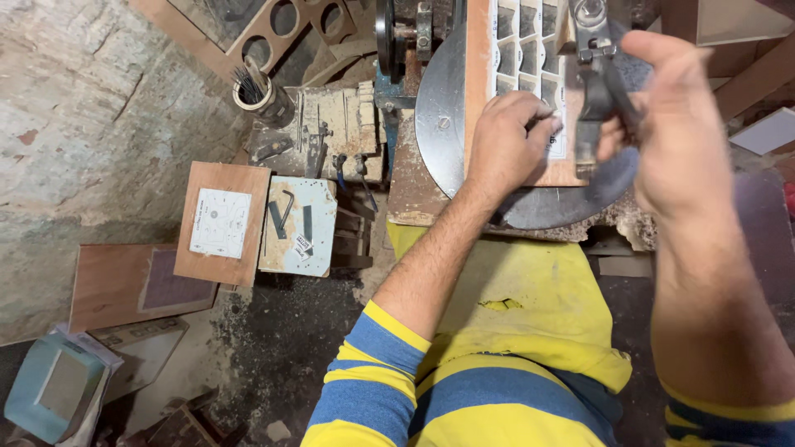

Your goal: The person cuts a decorative pattern out of a wooden board using a scroll saw, holding the board flat on the saw table and guiding it through the blade. They rotate and reposition the board repeatedly to follow the drawn lines, cutting out multiple openings, then set the finished board aside and brush off their clothing.

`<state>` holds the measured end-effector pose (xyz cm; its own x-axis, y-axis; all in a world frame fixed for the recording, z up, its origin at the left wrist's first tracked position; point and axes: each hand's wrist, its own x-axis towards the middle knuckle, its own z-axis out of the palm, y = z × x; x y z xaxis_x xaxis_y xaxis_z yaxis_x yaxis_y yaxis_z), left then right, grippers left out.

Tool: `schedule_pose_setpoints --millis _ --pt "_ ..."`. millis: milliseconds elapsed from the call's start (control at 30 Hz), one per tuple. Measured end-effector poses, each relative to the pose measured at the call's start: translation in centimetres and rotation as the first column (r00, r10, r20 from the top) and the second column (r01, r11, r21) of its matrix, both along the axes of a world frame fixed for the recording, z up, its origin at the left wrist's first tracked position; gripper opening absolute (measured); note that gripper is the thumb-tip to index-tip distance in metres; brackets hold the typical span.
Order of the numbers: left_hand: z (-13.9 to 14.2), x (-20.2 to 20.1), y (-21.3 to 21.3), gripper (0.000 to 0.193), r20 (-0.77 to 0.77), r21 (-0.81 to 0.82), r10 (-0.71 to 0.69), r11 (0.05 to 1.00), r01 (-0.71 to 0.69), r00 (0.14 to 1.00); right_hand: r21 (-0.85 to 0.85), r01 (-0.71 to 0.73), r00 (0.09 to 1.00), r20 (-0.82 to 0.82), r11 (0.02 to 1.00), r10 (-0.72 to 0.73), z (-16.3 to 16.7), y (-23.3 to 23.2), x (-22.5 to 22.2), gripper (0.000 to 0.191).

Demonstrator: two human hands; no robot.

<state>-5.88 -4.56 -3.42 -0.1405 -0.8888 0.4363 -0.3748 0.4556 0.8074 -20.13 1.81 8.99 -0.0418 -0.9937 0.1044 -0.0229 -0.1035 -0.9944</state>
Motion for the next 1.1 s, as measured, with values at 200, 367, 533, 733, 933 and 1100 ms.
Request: schedule_pose_setpoints --millis 200,367,533,733,933,1100 --pt "0.2 1.2 1.2 0.046 -0.203 -0.128 -0.024 0.992 -0.002 0.979 -0.020 -0.043 0.982 -0.185 0.999 0.038 3.8 0.1 -0.2 0.063" --pt "0.2 4.2 2.9 0.044 -0.147 -0.151 0.231 0.956 -0.253 0.962 -0.008 0.103 0.983 -0.152 0.995 -0.104 1.3 -2.1 -1.8 0.048" --pt "1.2 6.9 4.3 0.060 0.278 0.207 0.286 0.914 -0.348 0.917 -0.204 0.149 0.625 -0.739 0.968 -0.252 -5.8 -2.2 -3.1 0.028" --pt "2.5 6.2 4.9 0.046 0.259 0.293 0.249 0.901 -0.321 0.933 -0.136 0.179 0.699 -0.679 0.974 -0.223 -11.4 -0.8 -2.4 0.027" --pt "2.1 6.1 4.0 0.044 -0.624 0.491 0.238 0.861 0.136 0.744 0.218 0.046 0.963 0.250 0.975 -0.101 -9.4 -1.8 -4.4 0.026" --pt "1.8 6.1 3.3 0.043 -0.878 0.297 0.148 0.915 0.274 0.455 0.152 -0.214 0.764 0.642 0.965 0.068 -7.2 -1.9 -3.5 0.040"
